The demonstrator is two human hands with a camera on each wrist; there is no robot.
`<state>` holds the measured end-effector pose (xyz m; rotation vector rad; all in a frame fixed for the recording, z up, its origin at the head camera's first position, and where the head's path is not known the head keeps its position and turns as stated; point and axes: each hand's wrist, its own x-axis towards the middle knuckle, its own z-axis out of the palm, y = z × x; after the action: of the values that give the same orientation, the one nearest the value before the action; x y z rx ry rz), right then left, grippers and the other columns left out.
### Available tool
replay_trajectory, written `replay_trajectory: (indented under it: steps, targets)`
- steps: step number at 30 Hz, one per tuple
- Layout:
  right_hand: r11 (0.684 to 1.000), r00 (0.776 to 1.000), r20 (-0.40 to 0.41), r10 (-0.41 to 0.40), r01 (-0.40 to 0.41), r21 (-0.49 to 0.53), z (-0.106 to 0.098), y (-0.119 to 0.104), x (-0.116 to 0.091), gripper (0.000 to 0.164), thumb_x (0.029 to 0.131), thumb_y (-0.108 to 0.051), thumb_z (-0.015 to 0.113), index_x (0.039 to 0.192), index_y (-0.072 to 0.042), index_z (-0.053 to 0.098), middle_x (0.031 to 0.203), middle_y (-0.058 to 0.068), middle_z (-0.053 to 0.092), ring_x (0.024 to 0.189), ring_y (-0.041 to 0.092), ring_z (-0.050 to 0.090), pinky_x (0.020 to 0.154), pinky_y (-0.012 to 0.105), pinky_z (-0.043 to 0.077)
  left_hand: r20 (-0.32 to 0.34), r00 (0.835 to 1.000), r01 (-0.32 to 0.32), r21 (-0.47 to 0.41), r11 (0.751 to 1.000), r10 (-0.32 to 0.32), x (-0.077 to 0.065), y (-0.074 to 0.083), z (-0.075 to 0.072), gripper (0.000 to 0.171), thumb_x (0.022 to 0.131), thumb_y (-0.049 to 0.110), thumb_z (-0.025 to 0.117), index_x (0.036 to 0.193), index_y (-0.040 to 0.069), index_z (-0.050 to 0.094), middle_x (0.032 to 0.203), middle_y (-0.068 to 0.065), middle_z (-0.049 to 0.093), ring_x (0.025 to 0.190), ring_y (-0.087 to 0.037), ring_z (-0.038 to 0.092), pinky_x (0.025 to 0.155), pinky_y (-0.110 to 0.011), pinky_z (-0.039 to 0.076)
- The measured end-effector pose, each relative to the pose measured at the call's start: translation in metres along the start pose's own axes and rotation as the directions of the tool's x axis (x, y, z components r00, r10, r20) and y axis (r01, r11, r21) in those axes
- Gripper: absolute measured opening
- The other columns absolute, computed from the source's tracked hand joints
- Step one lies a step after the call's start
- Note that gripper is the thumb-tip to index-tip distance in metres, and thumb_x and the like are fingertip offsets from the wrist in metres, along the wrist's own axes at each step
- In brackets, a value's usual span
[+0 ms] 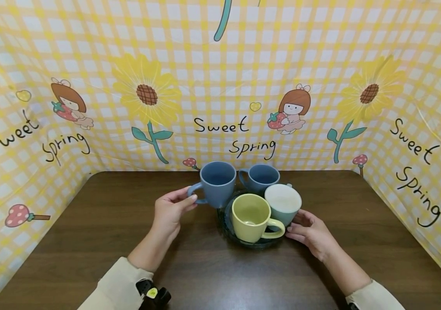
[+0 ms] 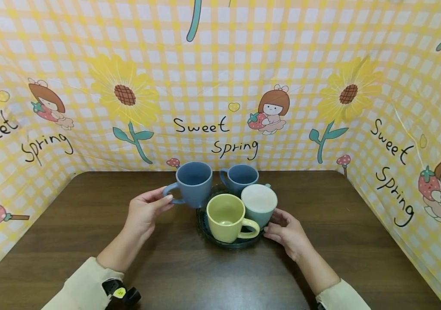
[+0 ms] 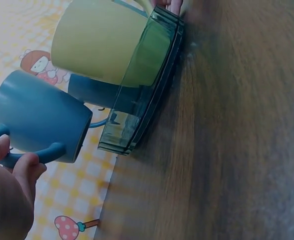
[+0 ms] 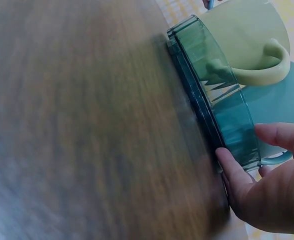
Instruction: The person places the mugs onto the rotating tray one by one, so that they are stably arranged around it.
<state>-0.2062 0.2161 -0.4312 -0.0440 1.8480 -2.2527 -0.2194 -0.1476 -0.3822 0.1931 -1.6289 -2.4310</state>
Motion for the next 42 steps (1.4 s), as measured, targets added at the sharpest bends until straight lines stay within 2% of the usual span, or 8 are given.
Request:
replay_trajectory:
  steps: [10,18,26,33,42]
  targets:
    - [1.000,1.000,-0.015,-0.006,0.006,0.014,0.002,0.002,-0.002,0.069,0.085,0.015,0.055,0.145,0.013,0.019,0.132,0.025,0.037,0.095,0.019,0.060,0.088,0.041,0.056,0.005,1.000,0.012,0.005,1.000,-0.012,0.001,-0.005,0.007,0.023,0.078,-0.017,0.072,0.083,0.005,0.076,0.072,-0.005,0.064,0.064,-0.013,0.067,0.068,-0.033,0.061]
    - [1.000,1.000,-0.020,-0.005,0.006,0.026,0.002,0.002,-0.003,0.070,0.085,0.015,0.056,0.145,0.012,0.019,0.132,0.024,0.037,0.097,0.019,0.060,0.088,0.041,0.057,0.004,1.000,0.031,0.032,0.999,-0.031,0.003,-0.010,0.015,0.022,0.076,-0.017,0.073,0.096,-0.008,0.073,0.073,-0.005,0.064,0.064,-0.013,0.067,0.068,-0.034,0.061]
    - [1.000,1.000,-0.024,-0.011,0.012,0.026,0.003,0.002,-0.004,0.070,0.085,0.015,0.056,0.145,0.012,0.019,0.132,0.025,0.037,0.097,0.019,0.060,0.087,0.041,0.057,0.017,0.999,0.036,0.015,0.999,-0.036,0.004,-0.016,0.024,0.022,0.075,-0.020,0.072,0.087,-0.001,0.075,0.072,-0.006,0.065,0.063,-0.013,0.068,0.066,-0.033,0.061]
    - [1.000,0.999,-0.033,-0.015,0.016,0.019,0.004,0.003,-0.005,0.071,0.085,0.016,0.057,0.145,0.012,0.020,0.131,0.024,0.038,0.097,0.019,0.060,0.087,0.040,0.057,0.020,0.998,0.052,0.030,0.998,-0.053,0.005,-0.022,0.030,0.023,0.075,-0.020,0.073,0.096,-0.011,0.072,0.074,-0.007,0.066,0.064,-0.014,0.069,0.066,-0.032,0.061]
    - [1.000,0.999,-0.038,-0.014,0.015,0.013,0.005,0.003,-0.006,0.071,0.085,0.015,0.058,0.145,0.011,0.021,0.133,0.024,0.037,0.098,0.019,0.060,0.087,0.041,0.057,0.016,0.998,0.062,0.103,0.993,-0.064,0.004,-0.033,0.036,0.026,0.073,-0.018,0.076,0.098,-0.014,0.069,0.074,-0.008,0.066,0.064,-0.014,0.069,0.067,-0.033,0.061]
